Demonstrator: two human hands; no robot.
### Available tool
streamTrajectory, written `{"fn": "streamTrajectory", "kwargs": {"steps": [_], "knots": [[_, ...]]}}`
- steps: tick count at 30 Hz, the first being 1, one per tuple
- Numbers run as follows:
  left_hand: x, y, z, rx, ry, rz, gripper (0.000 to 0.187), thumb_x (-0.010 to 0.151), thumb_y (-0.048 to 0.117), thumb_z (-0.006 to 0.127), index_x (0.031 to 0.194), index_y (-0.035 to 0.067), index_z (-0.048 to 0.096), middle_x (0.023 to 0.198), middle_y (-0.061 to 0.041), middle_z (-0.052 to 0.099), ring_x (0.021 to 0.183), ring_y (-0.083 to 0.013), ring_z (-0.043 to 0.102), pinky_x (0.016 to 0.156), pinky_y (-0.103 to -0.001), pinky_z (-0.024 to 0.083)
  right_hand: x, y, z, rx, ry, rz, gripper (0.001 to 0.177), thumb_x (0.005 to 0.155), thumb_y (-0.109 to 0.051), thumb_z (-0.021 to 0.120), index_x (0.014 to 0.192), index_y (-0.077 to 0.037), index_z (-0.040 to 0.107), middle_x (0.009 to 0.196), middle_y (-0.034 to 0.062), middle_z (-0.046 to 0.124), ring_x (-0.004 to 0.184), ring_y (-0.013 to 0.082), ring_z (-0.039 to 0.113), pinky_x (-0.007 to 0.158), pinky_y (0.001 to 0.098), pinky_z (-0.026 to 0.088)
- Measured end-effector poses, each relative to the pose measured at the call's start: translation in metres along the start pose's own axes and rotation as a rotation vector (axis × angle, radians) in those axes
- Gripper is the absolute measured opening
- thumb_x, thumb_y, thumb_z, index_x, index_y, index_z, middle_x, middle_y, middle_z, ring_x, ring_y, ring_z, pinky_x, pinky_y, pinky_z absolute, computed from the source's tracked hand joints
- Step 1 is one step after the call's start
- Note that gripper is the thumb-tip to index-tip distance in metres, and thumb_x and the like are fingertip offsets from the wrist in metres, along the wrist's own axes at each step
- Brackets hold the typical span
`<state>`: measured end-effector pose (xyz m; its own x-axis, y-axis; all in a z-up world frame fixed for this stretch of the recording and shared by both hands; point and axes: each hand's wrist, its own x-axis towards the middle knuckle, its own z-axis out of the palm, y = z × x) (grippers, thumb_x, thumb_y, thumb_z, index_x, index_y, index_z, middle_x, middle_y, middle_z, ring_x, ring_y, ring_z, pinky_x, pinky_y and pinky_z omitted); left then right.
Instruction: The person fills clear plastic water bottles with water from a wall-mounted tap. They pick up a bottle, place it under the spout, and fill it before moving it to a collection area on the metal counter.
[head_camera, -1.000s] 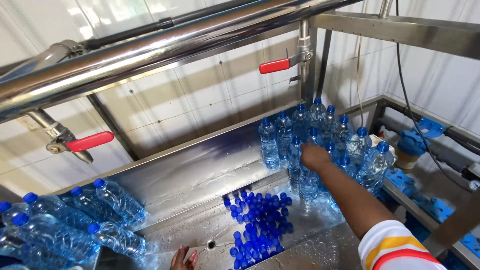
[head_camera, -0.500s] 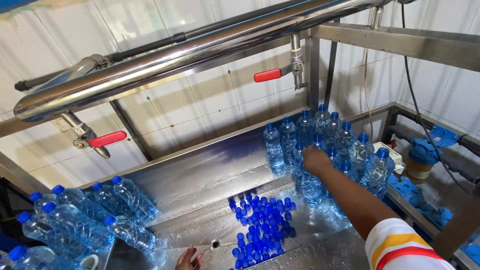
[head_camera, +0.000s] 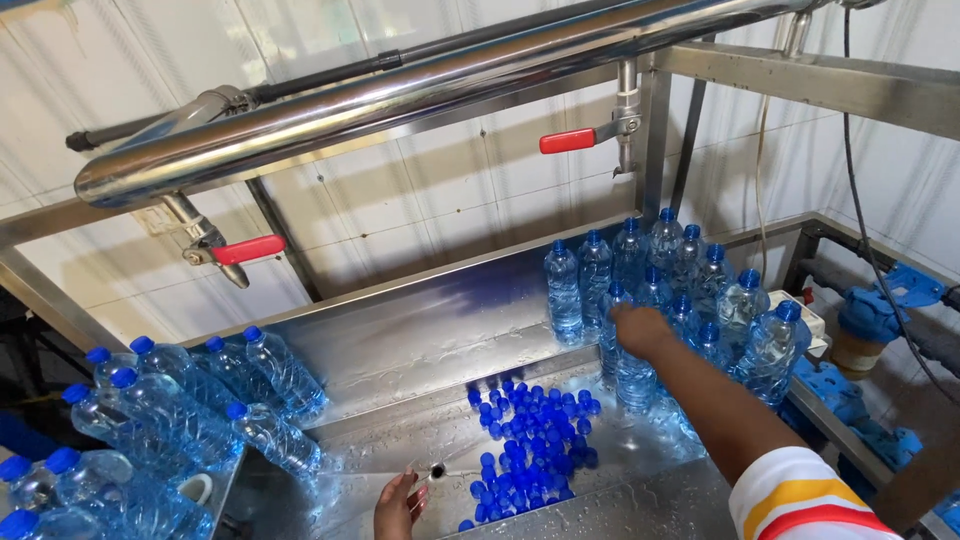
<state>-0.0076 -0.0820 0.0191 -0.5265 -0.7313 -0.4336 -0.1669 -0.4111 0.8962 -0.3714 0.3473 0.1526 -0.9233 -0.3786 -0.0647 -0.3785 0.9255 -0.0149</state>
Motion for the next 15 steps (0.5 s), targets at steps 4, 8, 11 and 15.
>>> {"fn": "streamTrajectory", "kwargs": {"steps": [4, 8, 11, 15], "knots": [[-0.058, 0.025, 0.006, 0.037, 0.016, -0.021, 0.045, 0.108, 0.03, 0.073, 0.142, 0.0, 0.071, 0.134, -0.016, 0.08, 0.108, -0.0326, 0.077, 0.094, -0.037, 0.059, -0.03, -0.035, 0.005, -0.138, -0.009, -0.136, 0.051, 0.1, -0.001, 0.054, 0.151, -0.01, 0.052, 0.156, 0.0232, 0.059, 0.119, 0.0457, 0.076, 0.089, 0.0564, 0.067], [-0.031, -0.006, 0.01, -0.102, -0.134, -0.063, 0.051, 0.105, 0.037, 0.071, 0.136, -0.003, 0.076, 0.131, -0.024, 0.081, 0.11, -0.0389, 0.076, 0.097, -0.045, 0.058, -0.081, -0.094, -0.012, 0.06, 0.168, -0.358, 0.046, 0.091, 0.001, 0.067, 0.129, -0.012, 0.045, 0.121, 0.0163, 0.05, 0.083, 0.0397, 0.065, 0.066, 0.0531, 0.049], [-0.038, -0.016, 0.014, -0.199, -0.292, -0.323, 0.08, 0.098, 0.06, 0.063, 0.147, -0.003, 0.063, 0.152, -0.037, 0.064, 0.131, -0.0565, 0.063, 0.105, -0.067, 0.053, -0.116, -0.121, -0.025, 0.266, 0.325, -0.514, 0.031, 0.092, -0.013, 0.075, 0.115, -0.02, 0.056, 0.085, 0.0013, 0.068, 0.061, 0.0268, 0.064, 0.055, 0.0463, 0.039], [-0.092, 0.023, 0.019, -0.225, -0.296, -0.522, 0.109, 0.079, 0.089, 0.057, 0.159, 0.017, 0.069, 0.15, -0.019, 0.078, 0.132, -0.0411, 0.07, 0.105, -0.048, 0.058, -0.142, -0.161, 0.008, 0.628, 0.331, -0.575, 0.035, 0.1, -0.028, 0.058, 0.132, -0.02, 0.069, 0.129, 0.0076, 0.074, 0.109, 0.0283, 0.077, 0.086, 0.0431, 0.061]]}}
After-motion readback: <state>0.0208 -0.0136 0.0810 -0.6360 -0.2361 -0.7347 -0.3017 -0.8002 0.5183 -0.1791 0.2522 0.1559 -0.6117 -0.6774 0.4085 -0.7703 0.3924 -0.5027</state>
